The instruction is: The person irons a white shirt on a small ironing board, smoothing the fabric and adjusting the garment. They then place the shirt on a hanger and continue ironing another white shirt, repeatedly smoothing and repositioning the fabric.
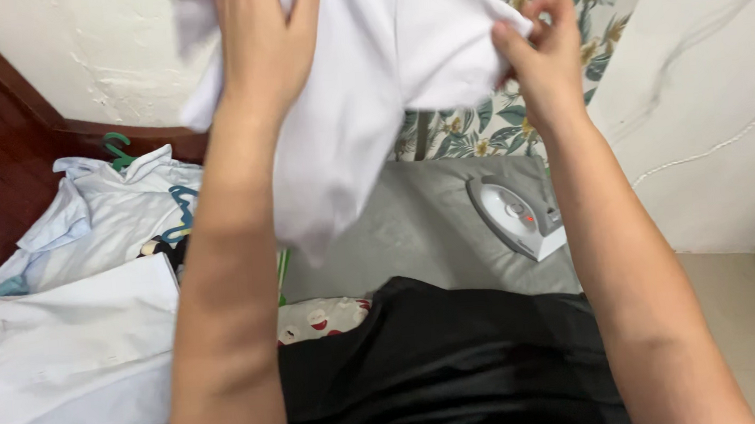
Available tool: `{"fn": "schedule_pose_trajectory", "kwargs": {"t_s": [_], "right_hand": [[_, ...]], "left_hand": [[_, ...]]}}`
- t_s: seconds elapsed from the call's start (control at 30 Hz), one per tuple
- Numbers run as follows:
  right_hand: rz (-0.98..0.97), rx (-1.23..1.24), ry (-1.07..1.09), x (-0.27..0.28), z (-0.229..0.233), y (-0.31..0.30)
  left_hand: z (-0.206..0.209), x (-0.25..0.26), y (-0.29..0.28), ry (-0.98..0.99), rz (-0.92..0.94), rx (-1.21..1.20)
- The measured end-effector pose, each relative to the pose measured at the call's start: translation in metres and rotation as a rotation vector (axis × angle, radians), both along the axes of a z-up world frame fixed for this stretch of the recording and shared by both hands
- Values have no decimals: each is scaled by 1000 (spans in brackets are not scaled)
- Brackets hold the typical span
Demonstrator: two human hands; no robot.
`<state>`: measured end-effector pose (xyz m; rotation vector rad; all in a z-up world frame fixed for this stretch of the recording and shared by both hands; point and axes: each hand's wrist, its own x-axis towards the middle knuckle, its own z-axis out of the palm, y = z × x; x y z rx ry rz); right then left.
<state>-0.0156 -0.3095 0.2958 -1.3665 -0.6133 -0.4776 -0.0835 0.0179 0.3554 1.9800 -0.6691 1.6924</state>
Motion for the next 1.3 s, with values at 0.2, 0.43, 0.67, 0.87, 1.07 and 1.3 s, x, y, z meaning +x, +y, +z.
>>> {"fn": "schedule_pose_trajectory", "kwargs": {"t_s": [0.2,0.43,0.67,0.87,1.07,1.3], "right_hand": [[-122,-105,227,66,-122,-37],[-480,-810,293,156,-315,-37],[-689,-1020,71,221,-338,-44],[-817,-1133,-78,225,-314,-26],[-379,-1204,-119,101,-272,18],[195,-1133,-214,-33,-298,60]], "left_hand": [[-153,79,32,613,-197,-385],[-388,170,21,1204,-316,-653],[-403,291,-2,1126,-260,-650],[-394,314,0,1003,-230,-368],[-347,194,43,1192,-83,-52],[-326,29,38,1870,54,243]]}}
